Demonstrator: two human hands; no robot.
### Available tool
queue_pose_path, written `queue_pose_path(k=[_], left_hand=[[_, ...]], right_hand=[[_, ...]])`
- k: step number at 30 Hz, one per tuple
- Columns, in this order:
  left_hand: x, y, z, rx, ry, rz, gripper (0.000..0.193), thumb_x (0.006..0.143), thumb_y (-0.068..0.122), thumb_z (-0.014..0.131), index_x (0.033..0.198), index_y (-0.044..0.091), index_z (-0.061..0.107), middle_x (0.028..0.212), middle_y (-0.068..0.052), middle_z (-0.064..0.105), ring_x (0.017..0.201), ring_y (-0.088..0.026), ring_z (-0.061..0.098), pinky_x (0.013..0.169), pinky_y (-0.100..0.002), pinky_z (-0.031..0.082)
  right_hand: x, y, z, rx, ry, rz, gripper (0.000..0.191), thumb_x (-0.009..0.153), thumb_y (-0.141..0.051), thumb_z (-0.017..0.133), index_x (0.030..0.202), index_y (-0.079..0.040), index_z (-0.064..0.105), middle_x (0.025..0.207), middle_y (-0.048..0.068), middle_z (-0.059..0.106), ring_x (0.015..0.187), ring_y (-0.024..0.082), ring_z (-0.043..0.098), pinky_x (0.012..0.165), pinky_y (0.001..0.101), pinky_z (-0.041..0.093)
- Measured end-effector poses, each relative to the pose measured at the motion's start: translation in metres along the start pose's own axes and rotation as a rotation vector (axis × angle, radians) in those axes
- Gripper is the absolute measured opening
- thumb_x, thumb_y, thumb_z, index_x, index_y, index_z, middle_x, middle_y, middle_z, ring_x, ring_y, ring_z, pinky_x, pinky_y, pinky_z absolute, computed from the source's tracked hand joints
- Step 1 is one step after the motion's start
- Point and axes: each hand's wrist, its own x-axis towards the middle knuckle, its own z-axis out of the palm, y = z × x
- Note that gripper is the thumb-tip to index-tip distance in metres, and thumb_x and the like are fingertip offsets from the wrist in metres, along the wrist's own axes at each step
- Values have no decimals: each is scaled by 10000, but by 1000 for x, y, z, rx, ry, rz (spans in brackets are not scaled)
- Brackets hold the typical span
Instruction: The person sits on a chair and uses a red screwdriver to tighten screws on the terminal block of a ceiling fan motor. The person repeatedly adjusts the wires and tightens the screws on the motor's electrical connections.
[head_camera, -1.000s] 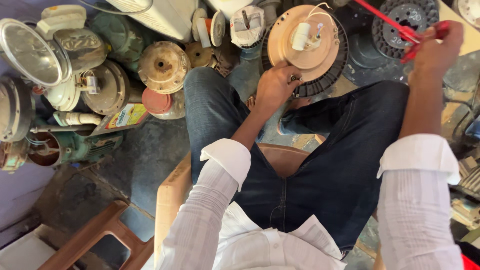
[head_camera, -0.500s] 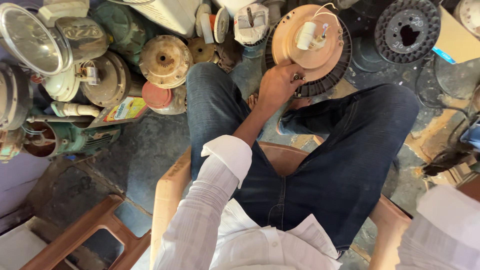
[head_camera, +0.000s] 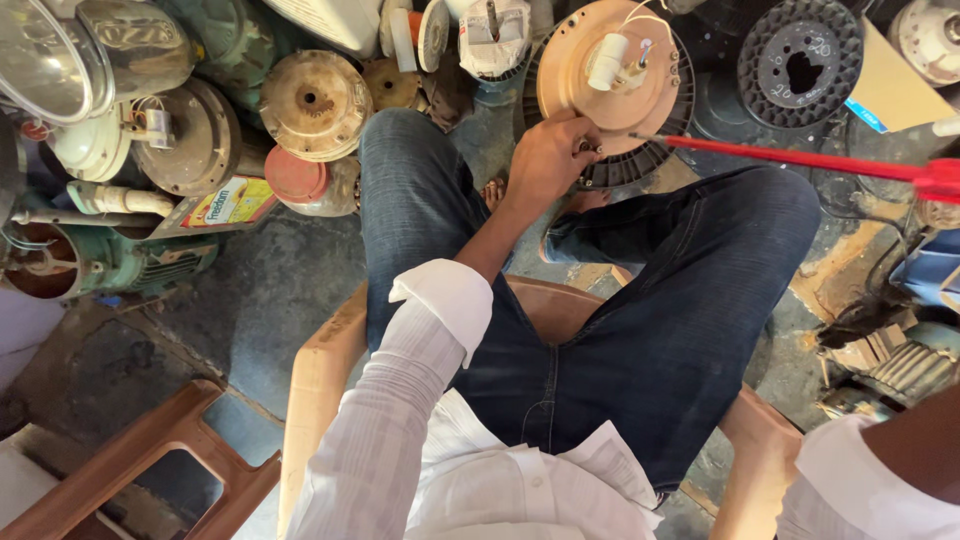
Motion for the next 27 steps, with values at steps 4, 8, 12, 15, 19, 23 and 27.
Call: queue_pose_path(k=[4, 8, 12, 15, 19, 23, 27], left_hand=[[0, -2, 1, -1, -11, 5, 231, 720, 137, 868, 898, 98, 726, 866, -73, 677, 743, -262, 697, 682, -407, 548], [1, -4, 0, 3, -8, 18, 224, 718, 130, 863, 896, 103, 729, 891, -69, 691, 788, -281, 708, 699, -416, 550], [1, -5, 0, -7, -7, 11, 218, 717, 140, 870, 884, 107, 734, 905, -72, 693, 809, -301, 712, 715, -422, 555], [2, -4, 0, 0, -31, -29, 219, 726, 155, 872, 888, 108, 733, 906, -72, 691, 812, -290, 720, 708, -417, 555], [1, -4, 0, -11, -17, -13, 219, 719, 117, 856, 902, 110, 736, 925, -66, 698, 818, -287, 723, 721, -410, 562], [1, -3, -1, 6, -13, 3, 224, 711, 95, 852, 904, 105, 738, 920, -72, 692, 805, -286, 715, 719, -412, 558], [1, -1, -2, 6, -28, -15, 220, 725, 106, 853, 908, 103, 731, 919, -71, 688, 788, -266, 714, 714, -408, 557]], right_hand=[[-13, -60, 16, -156, -189, -238, 163, 1165, 27, 545, 1319, 60, 587, 1278, 117, 645, 1036, 165, 670, 955, 274, 570], [-10, -119, 43, -450, -270, -460, 173, 1168, 26, 541, 1327, 72, 591, 1303, 124, 643, 1066, 164, 663, 999, 269, 566], [-13, -174, 73, -489, -256, -387, 303, 1059, 180, 555, 1347, 96, 597, 1218, 168, 642, 1061, 209, 639, 999, 277, 555], [-9, -203, 86, -533, -262, -499, 246, 1076, 130, 581, 1313, 69, 606, 1152, 147, 628, 1046, 213, 617, 941, 268, 521], [-9, -218, 98, -544, -253, -516, 204, 1079, 93, 610, 1279, 56, 629, 1110, 153, 618, 1028, 227, 614, 891, 272, 513], [-9, -215, 101, -520, -254, -510, 215, 1090, 80, 603, 1299, 39, 635, 1133, 133, 623, 1043, 208, 617, 907, 261, 517], [-10, -209, 98, -518, -258, -505, 201, 1101, 78, 612, 1297, 44, 634, 1142, 138, 626, 1036, 215, 611, 900, 270, 511]])
